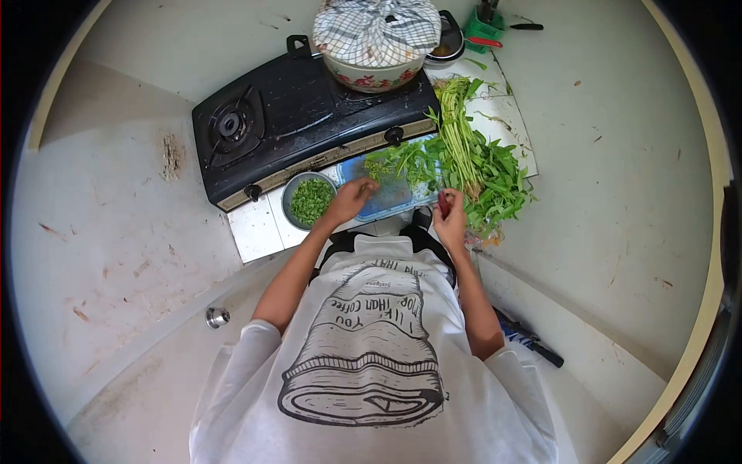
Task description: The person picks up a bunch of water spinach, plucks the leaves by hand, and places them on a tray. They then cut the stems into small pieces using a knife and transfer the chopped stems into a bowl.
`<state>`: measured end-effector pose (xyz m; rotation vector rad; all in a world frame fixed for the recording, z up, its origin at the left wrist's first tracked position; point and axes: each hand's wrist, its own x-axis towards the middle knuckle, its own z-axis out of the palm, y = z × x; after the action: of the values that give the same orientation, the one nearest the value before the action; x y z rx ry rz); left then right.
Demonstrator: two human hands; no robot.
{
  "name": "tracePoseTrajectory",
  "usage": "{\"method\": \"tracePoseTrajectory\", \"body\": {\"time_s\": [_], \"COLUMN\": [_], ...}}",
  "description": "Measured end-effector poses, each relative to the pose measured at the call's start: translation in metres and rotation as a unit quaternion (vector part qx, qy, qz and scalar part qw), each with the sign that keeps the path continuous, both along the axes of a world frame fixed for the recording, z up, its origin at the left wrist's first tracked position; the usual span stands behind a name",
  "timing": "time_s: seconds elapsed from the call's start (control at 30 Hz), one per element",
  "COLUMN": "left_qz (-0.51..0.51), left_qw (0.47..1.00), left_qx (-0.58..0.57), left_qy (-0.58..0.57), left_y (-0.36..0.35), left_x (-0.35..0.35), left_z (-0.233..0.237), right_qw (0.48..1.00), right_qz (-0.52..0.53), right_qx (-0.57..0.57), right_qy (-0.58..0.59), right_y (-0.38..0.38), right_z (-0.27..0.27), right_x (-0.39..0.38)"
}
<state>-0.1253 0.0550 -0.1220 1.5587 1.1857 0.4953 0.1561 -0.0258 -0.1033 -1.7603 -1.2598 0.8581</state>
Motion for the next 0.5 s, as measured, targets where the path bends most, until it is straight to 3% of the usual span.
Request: {"method": "tracePoseTrajectory", "body": {"time_s": [0.1,0.3,0.4,0.5], "left_qz": [-0.135,-0.298,-0.287,-0.288], "left_qw": [0.966,0.886,0.865,0.864], "left_qx": [0.211,0.247,0.279,0.241], "left_qy": [0.069,0.256,0.303,0.335], "left_y": [0.04,0.078,0.079,0.085], "left_x": [0.021,0.08,0.098,0.108], "left_z": [-0.008,0.001,-0.013,-0.029], "right_qw": [0.998,0.996,0.993,0.994], "right_qz": [-0.057,-0.093,-0.11,-0.094], "right_qx": [-0.023,-0.015,-0.022,-0.038], "right_qy": [-0.001,-0.006,0.039,0.037], "right_y": [-0.02,-0.052,-0.058,-0.06], "right_z": [-0.001,-0.04,-0.036,-0.016], "right_x": [0.018,0.039,0.035,0.034]}}
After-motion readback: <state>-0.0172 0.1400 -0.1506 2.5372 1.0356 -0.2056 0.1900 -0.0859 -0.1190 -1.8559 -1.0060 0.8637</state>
